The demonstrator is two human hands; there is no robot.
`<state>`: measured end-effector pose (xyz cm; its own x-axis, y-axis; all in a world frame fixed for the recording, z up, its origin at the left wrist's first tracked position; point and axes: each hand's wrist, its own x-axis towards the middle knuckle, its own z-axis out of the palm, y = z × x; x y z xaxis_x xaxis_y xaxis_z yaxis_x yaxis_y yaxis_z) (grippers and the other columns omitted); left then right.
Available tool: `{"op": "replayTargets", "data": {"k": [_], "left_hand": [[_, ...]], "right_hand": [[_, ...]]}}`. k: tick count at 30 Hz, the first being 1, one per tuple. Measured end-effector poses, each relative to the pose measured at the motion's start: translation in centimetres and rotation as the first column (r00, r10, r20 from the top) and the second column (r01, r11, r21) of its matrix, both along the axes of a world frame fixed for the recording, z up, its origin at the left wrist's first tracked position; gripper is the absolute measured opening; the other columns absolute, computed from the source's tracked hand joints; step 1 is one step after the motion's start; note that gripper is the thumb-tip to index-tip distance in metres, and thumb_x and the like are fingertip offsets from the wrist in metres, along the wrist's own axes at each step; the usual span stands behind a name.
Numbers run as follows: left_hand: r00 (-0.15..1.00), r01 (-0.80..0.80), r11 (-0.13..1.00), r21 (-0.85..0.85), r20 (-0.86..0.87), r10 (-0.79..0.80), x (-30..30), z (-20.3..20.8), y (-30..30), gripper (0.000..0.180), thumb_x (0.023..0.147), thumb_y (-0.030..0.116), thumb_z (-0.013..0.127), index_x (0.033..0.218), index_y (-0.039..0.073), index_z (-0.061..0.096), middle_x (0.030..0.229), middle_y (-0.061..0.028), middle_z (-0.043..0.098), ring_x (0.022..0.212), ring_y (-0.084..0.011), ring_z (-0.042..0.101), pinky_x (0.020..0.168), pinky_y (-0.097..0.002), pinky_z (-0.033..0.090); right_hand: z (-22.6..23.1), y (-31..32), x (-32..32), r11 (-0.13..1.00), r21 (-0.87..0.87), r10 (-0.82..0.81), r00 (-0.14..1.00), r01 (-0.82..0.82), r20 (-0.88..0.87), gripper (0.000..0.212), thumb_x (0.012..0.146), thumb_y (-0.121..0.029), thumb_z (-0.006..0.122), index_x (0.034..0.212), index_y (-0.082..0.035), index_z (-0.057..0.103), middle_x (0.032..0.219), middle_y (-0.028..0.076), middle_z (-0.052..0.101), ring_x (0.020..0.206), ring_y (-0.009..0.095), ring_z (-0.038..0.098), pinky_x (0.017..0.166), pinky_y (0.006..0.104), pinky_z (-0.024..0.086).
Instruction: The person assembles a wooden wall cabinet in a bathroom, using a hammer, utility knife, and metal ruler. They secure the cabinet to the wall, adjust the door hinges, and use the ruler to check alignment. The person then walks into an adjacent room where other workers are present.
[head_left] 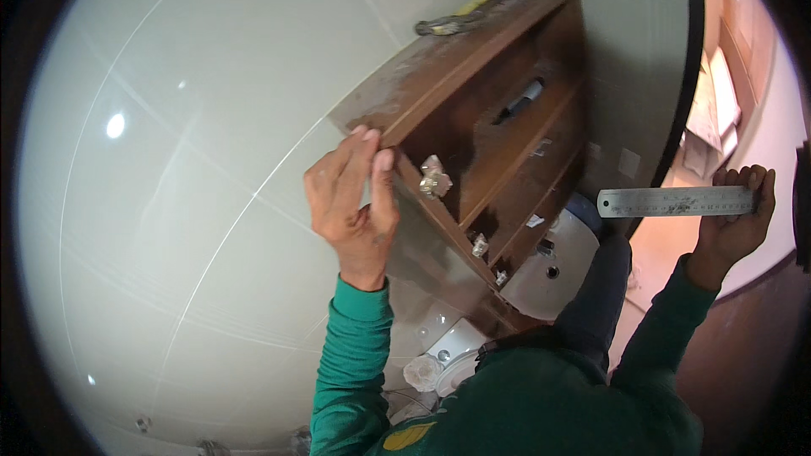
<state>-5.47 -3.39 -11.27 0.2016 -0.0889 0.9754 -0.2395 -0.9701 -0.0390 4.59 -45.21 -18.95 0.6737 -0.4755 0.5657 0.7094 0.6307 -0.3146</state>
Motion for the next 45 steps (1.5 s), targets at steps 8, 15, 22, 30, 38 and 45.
{"op": "replayTargets", "data": {"k": [8,15,22,30,38,45], "left_hand": [[0.973,0.168,0.936,-0.309,-0.099,-0.207,0.4,0.0,-0.3,0.016,0.098,0.007,0.076,0.113,0.005,0.078,0.120,-0.0118,0.074,0.108,-0.0187,0.068,0.089,-0.0333,0.060],[0.879,0.420,0.741,-0.524,0.033,-0.475,1.2,-0.7,0.4,0.021,0.093,0.006,0.080,0.111,0.003,0.069,0.126,-0.0122,0.064,0.110,-0.0186,0.064,0.088,-0.0335,0.062],[0.854,0.405,0.724,-0.559,-0.050,-0.517,1.0,-0.4,1.1,0.026,0.091,0.008,0.082,0.114,0.004,0.071,0.130,-0.0125,0.062,0.106,-0.0177,0.062,0.086,-0.0323,0.058],[0.877,0.290,0.733,-0.615,-0.136,-0.461,-0.1,2.0,-0.1,0.016,0.089,0.005,0.082,0.103,0.003,0.077,0.110,-0.0072,0.071,0.095,-0.0151,0.063,0.080,-0.0282,0.054],[0.895,0.214,0.737,-0.641,-0.174,-0.411,-0.5,2.6,-0.4,0.010,0.093,0.007,0.079,0.101,0.002,0.077,0.110,-0.0110,0.076,0.102,-0.0169,0.068,0.079,-0.0293,0.056],[0.844,0.318,0.684,-0.657,-0.133,-0.520,-0.1,1.5,0.8,0.016,0.097,0.012,0.078,0.109,0.002,0.077,0.127,-0.0164,0.072,0.107,-0.0174,0.068,0.083,-0.0315,0.059]], "right_hand": [[-2.0,-2.2,0.4,0.976,-0.089,0.204,0.978,-0.200,0.044,0.034,0.114,-0.025,0.049,0.097,-0.004,0.069,0.063,0.004,0.057,0.046,0.008,0.044,0.059,0.0237,0.045],[-1.2,2.4,1.0,0.920,-0.082,0.388,0.921,-0.384,0.043,0.037,0.114,-0.022,0.048,0.128,0.008,0.062,0.105,0.017,0.075,0.096,0.019,0.076,0.091,0.0399,0.062],[0.6,11.4,-1.7,0.841,-0.525,-0.102,0.991,0.129,0.082,0.033,0.107,-0.025,0.061,0.123,0.003,0.057,0.098,0.021,0.075,0.091,0.030,0.079,0.077,0.0347,0.065],[6.9,15.2,-0.2,0.821,-0.557,-0.089,0.992,0.126,0.094,0.030,0.101,-0.022,0.071,0.115,0.004,0.064,0.093,0.020,0.078,0.088,0.029,0.080,0.085,0.0351,0.062],[16.0,18.0,11.4,0.482,-0.876,0.320,0.932,-0.005,0.171,0.031,0.095,-0.026,0.079,0.108,0.001,0.072,0.099,0.013,0.076,0.093,0.022,0.070,0.085,0.0344,0.053],[18.1,20.2,17.6,0.147,-0.959,0.075,0.964,0.242,0.255,0.033,0.100,-0.031,0.074,0.102,0.002,0.072,0.095,0.013,0.075,0.089,0.020,0.069,0.083,0.0322,0.052]]}}
